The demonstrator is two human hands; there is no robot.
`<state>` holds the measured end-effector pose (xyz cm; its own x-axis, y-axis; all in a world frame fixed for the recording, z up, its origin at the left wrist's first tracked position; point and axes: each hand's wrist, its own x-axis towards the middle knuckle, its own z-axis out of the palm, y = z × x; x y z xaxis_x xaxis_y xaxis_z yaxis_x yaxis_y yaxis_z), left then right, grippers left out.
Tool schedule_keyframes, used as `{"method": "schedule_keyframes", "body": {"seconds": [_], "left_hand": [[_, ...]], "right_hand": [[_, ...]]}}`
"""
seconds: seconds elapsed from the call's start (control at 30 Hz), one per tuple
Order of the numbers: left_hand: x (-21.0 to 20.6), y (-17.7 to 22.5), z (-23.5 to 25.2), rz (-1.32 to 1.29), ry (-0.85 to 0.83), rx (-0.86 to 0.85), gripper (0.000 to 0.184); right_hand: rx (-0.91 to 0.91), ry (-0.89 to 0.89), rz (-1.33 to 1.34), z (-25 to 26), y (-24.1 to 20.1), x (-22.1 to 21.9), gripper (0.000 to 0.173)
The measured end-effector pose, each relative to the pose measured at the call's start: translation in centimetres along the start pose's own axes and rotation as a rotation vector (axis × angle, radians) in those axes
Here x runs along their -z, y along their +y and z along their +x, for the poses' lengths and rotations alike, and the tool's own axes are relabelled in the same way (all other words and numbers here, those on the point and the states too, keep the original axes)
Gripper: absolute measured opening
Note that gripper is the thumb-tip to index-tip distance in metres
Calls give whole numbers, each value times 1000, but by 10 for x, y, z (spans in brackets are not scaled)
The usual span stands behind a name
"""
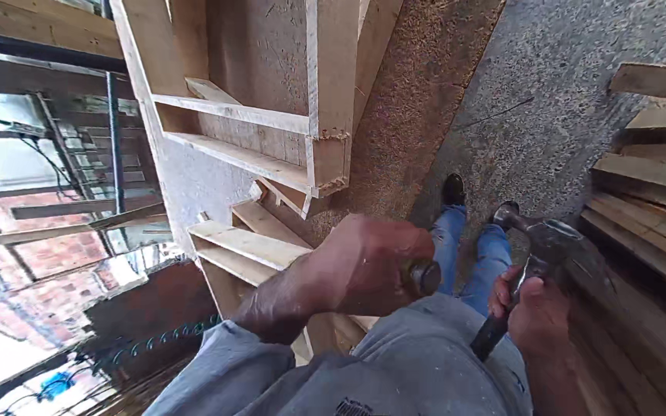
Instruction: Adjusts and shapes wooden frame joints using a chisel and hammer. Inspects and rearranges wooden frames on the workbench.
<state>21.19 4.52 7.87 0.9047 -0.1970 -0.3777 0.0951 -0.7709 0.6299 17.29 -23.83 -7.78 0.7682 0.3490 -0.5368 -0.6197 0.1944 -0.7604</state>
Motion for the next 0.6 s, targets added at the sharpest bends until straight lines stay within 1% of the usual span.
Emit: {"method": "schedule_keyframes", "body": {"seconds": [0.07,0.1,0.13,0.17,0.2,0.23,0.27,0.3,0.33,0.37,0.4,0.43,0.47,0.53,0.6], "left_hand": [[40,-39,-37,65,545,366,28],[61,-68,-53,135,721,558,33],[80,-102,-71,180,795,716,42],[94,-136,-89,181,789,821,50],[103,-167,-103,152,734,875,55],[103,-191,-114,102,677,895,56],[98,-211,-119,36,652,879,52],[89,-226,-121,-42,671,856,49],[81,-232,-124,-115,696,851,51],[77,-236,-128,-152,712,858,52],[76,-239,-133,-167,725,856,51],[79,-243,-132,-171,739,833,50],[80,-247,-130,-183,752,804,47],[71,-248,-134,-228,786,793,43],[78,-240,-128,-172,754,865,42]], "right_hand": [[47,-53,160,14,-8,-21,44],[86,-69,252,22,-13,-33,46],[135,-76,352,31,-17,-48,49],[180,-70,471,40,-17,-68,51],[201,-65,594,49,-14,-95,53],[181,-73,678,54,-5,-128,53],[117,-103,684,58,9,-163,51],[6,-183,581,61,24,-193,47],[-138,-302,425,64,34,-212,45],[-240,-404,312,68,36,-221,43],[-287,-454,274,65,34,-221,44],[-253,-442,298,63,29,-217,44],[-171,-375,354,60,25,-210,45],[-20,-213,499,53,17,-195,52],[33,-157,556,51,15,-189,55]]}}
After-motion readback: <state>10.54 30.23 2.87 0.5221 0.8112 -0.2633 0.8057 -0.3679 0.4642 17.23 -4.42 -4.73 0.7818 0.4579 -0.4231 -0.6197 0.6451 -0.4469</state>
